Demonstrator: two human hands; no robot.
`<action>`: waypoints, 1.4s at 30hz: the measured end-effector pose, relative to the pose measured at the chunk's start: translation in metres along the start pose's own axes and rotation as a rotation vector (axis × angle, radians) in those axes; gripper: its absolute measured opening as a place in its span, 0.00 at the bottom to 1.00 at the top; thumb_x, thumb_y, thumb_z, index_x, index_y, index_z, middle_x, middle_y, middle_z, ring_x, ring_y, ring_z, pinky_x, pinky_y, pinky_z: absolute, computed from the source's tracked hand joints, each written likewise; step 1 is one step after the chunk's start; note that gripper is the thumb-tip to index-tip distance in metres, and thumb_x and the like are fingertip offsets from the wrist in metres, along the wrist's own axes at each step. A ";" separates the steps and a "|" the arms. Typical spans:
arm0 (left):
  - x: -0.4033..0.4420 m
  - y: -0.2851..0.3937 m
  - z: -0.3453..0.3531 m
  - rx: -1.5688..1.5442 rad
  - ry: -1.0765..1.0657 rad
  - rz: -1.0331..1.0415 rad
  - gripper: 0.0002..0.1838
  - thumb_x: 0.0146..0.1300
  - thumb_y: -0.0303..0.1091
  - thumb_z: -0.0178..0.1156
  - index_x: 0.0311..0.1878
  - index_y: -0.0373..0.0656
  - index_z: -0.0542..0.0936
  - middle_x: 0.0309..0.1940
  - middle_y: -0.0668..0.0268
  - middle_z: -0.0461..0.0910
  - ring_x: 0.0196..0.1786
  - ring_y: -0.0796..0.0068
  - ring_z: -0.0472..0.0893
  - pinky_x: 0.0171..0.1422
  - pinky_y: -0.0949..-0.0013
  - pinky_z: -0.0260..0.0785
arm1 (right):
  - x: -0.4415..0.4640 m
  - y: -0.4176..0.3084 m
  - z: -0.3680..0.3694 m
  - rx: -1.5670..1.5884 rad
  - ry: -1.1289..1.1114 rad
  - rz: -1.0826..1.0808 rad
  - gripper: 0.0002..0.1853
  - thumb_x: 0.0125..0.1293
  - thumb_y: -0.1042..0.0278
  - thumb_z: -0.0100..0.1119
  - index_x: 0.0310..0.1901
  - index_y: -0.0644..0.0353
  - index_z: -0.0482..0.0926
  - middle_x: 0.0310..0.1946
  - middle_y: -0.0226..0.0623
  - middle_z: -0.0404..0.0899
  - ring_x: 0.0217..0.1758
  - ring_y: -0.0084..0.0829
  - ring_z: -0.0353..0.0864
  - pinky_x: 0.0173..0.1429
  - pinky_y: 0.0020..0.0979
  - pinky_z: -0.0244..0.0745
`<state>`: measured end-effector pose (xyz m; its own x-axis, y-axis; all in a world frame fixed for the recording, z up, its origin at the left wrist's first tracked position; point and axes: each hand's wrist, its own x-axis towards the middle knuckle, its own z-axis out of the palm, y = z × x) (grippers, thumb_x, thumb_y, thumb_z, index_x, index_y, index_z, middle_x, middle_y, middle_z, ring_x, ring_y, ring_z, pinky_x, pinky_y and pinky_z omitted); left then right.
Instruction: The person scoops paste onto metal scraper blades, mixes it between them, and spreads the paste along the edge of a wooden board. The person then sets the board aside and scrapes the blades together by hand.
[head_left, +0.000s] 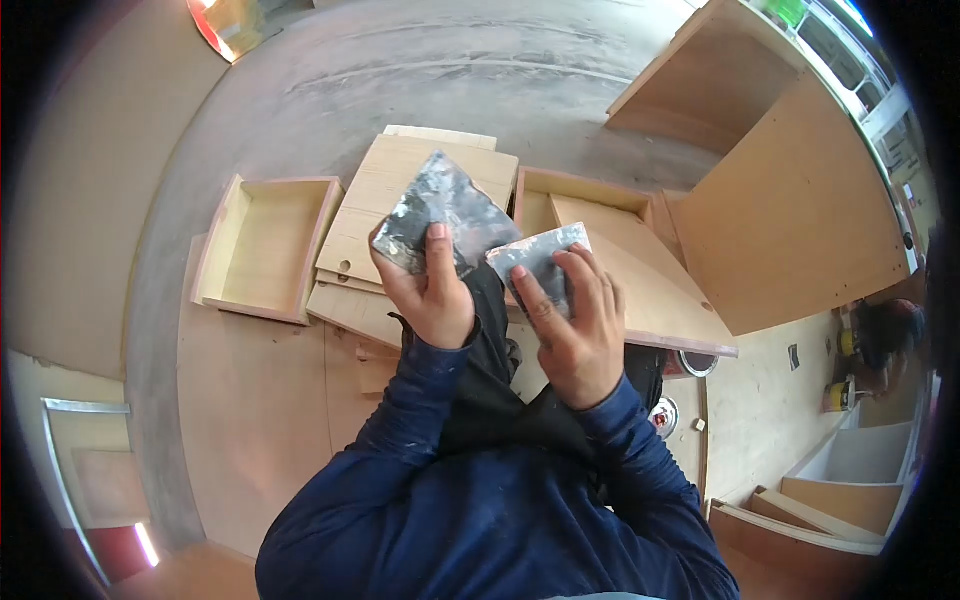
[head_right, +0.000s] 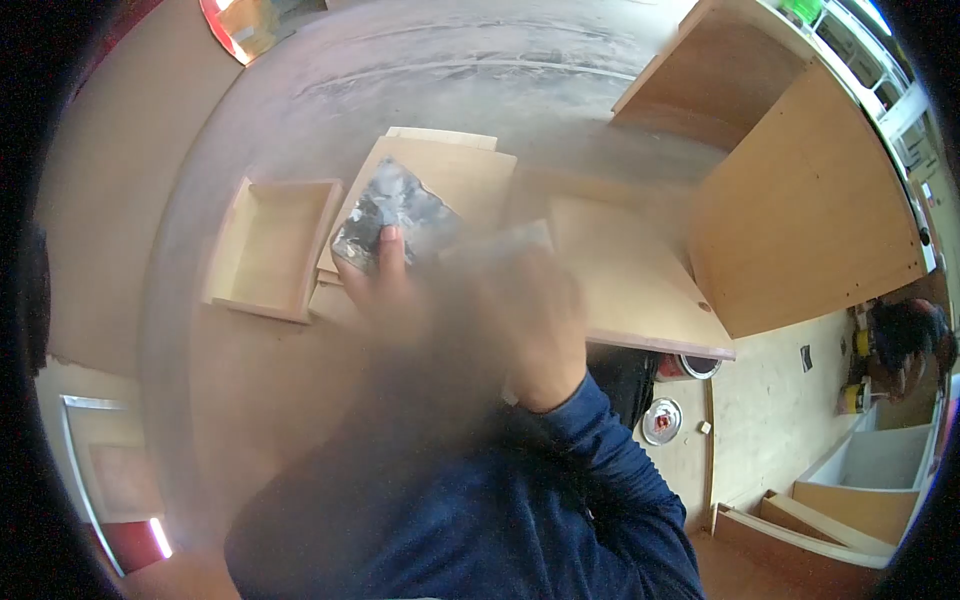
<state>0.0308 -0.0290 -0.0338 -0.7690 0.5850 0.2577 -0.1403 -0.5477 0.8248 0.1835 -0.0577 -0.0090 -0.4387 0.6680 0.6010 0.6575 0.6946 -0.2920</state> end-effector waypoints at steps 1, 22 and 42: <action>-0.003 0.001 -0.001 0.040 -0.040 0.016 0.17 0.71 0.26 0.57 0.59 0.34 0.67 0.49 0.62 0.76 0.50 0.76 0.75 0.57 0.71 0.71 | 0.002 -0.004 0.006 -0.056 0.026 -0.002 0.36 0.44 0.85 0.62 0.60 0.45 0.82 0.56 0.43 0.73 0.65 0.50 0.73 0.62 0.48 0.68; 0.008 -0.009 -0.048 0.186 -0.266 0.014 0.15 0.71 0.31 0.60 0.56 0.36 0.71 0.46 0.62 0.78 0.49 0.78 0.77 0.52 0.71 0.73 | 0.021 0.021 -0.014 0.832 0.188 0.428 0.21 0.68 0.84 0.53 0.62 0.64 0.75 0.56 0.41 0.75 0.60 0.35 0.77 0.57 0.34 0.78; -0.006 -0.010 -0.046 0.226 -0.294 0.110 0.18 0.64 0.21 0.63 0.55 0.37 0.68 0.45 0.64 0.77 0.45 0.78 0.77 0.54 0.72 0.72 | -0.011 0.040 0.081 0.831 0.332 0.637 0.10 0.71 0.72 0.58 0.51 0.58 0.72 0.39 0.33 0.82 0.36 0.27 0.85 0.38 0.31 0.84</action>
<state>0.0080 -0.0544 -0.0673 -0.5554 0.6945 0.4575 0.0993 -0.4908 0.8656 0.1651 -0.0157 -0.0876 0.1036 0.9494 0.2963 0.0324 0.2946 -0.9551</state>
